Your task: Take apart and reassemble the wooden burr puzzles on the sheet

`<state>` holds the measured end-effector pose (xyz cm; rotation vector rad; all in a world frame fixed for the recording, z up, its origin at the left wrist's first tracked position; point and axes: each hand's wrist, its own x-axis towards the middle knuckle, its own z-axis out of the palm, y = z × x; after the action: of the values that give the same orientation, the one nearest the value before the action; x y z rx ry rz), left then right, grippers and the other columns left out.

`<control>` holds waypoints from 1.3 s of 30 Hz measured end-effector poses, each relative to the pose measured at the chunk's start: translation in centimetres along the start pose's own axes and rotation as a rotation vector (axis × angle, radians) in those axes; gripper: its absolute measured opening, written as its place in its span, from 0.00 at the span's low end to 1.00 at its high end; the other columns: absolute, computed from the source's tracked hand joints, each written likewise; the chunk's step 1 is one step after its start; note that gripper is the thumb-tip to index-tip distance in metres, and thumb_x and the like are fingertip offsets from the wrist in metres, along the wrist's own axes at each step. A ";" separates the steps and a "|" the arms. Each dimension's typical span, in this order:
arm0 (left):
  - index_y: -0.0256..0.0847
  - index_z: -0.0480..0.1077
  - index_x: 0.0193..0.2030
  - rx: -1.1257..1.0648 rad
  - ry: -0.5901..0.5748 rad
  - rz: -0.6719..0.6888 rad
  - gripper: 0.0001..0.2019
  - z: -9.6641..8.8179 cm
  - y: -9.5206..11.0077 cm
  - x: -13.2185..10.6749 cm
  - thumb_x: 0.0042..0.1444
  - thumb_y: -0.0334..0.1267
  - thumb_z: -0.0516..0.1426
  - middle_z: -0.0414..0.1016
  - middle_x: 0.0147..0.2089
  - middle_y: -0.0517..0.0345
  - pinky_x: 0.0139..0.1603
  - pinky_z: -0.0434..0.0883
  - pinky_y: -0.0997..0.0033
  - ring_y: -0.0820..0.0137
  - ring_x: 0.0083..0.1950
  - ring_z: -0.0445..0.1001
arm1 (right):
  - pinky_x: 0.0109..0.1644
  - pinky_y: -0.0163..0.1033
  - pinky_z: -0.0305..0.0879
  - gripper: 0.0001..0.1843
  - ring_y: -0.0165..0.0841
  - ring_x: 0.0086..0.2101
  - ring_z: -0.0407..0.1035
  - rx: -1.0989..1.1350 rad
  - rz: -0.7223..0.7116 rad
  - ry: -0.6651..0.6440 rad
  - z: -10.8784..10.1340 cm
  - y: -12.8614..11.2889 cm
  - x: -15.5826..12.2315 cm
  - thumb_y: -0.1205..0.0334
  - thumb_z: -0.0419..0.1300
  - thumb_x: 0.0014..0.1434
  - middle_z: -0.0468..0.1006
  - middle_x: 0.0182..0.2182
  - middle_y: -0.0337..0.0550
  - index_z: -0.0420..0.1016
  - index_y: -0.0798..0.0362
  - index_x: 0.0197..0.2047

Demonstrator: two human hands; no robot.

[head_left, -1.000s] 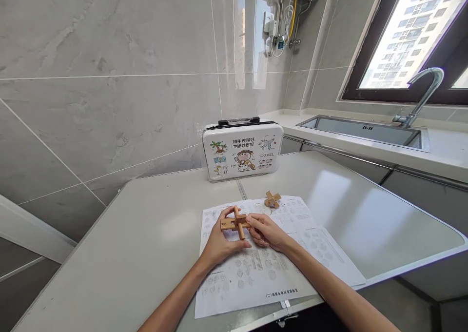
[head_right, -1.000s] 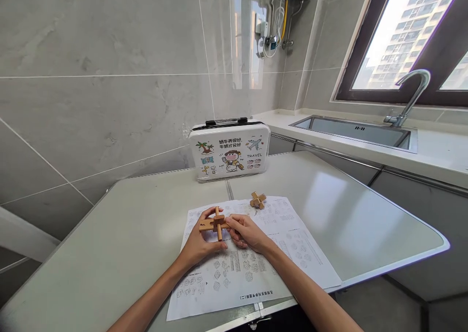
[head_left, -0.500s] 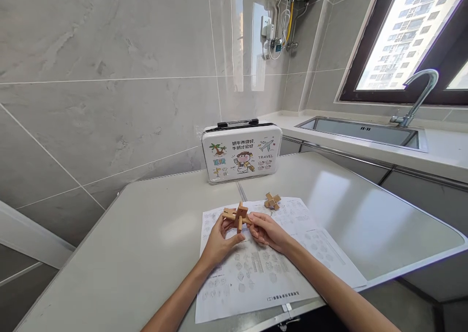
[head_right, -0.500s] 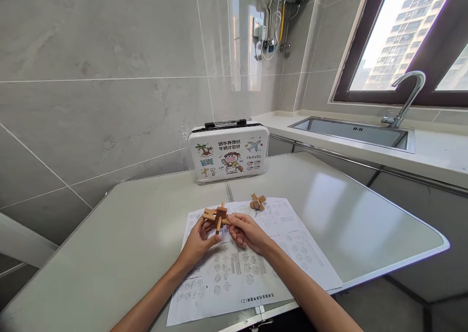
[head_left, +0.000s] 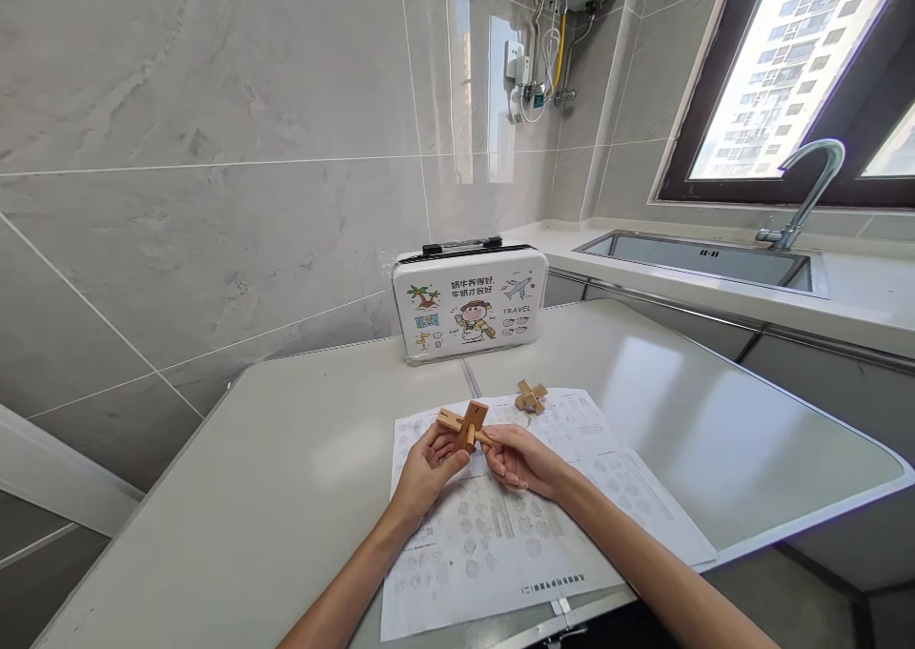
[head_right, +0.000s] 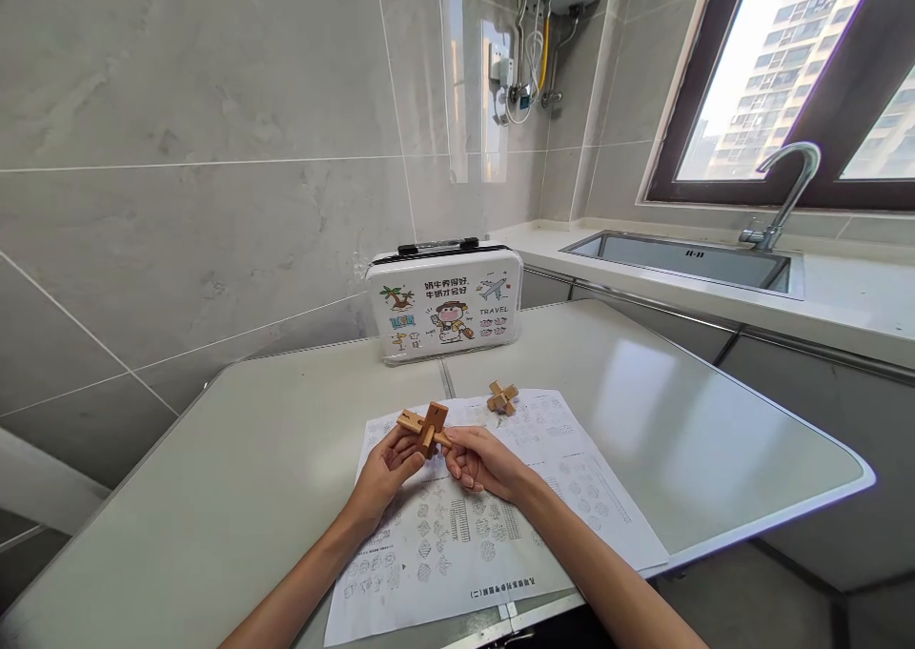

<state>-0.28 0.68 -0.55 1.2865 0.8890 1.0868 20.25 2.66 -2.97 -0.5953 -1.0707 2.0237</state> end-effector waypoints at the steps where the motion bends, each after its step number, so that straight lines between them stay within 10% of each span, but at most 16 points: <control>1: 0.42 0.75 0.47 0.009 0.007 -0.007 0.22 0.1 0.2 -0.1 0.52 0.52 0.71 0.82 0.50 0.48 0.60 0.73 0.56 0.58 0.53 0.80 | 0.13 0.29 0.47 0.22 0.22 0.12 0.55 0.001 -0.004 0.011 0.0 0.0 0.0 0.43 0.67 0.62 0.71 0.18 0.34 0.71 0.55 0.32; 16: 0.41 0.72 0.41 0.061 0.150 0.005 0.18 -0.6 1.1 0.1 0.57 0.53 0.67 0.79 0.37 0.56 0.44 0.72 0.67 0.68 0.37 0.75 | 0.16 0.29 0.45 0.22 0.22 0.15 0.54 0.022 -0.132 0.202 -0.2 -0.4 0.5 0.43 0.67 0.60 0.67 0.18 0.31 0.72 0.55 0.34; 39: 0.45 0.74 0.35 1.107 0.457 0.138 0.12 -5.9 -0.4 1.5 0.62 0.49 0.58 0.81 0.38 0.53 0.53 0.66 0.55 0.54 0.47 0.75 | 0.17 0.30 0.45 0.24 0.22 0.17 0.55 0.003 -0.100 0.211 0.6 -0.8 0.3 0.41 0.69 0.57 0.67 0.20 0.32 0.71 0.54 0.32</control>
<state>-5.40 3.79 -1.47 2.0351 1.9277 1.0194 19.95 2.87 -2.03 -0.7223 -0.9520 1.8304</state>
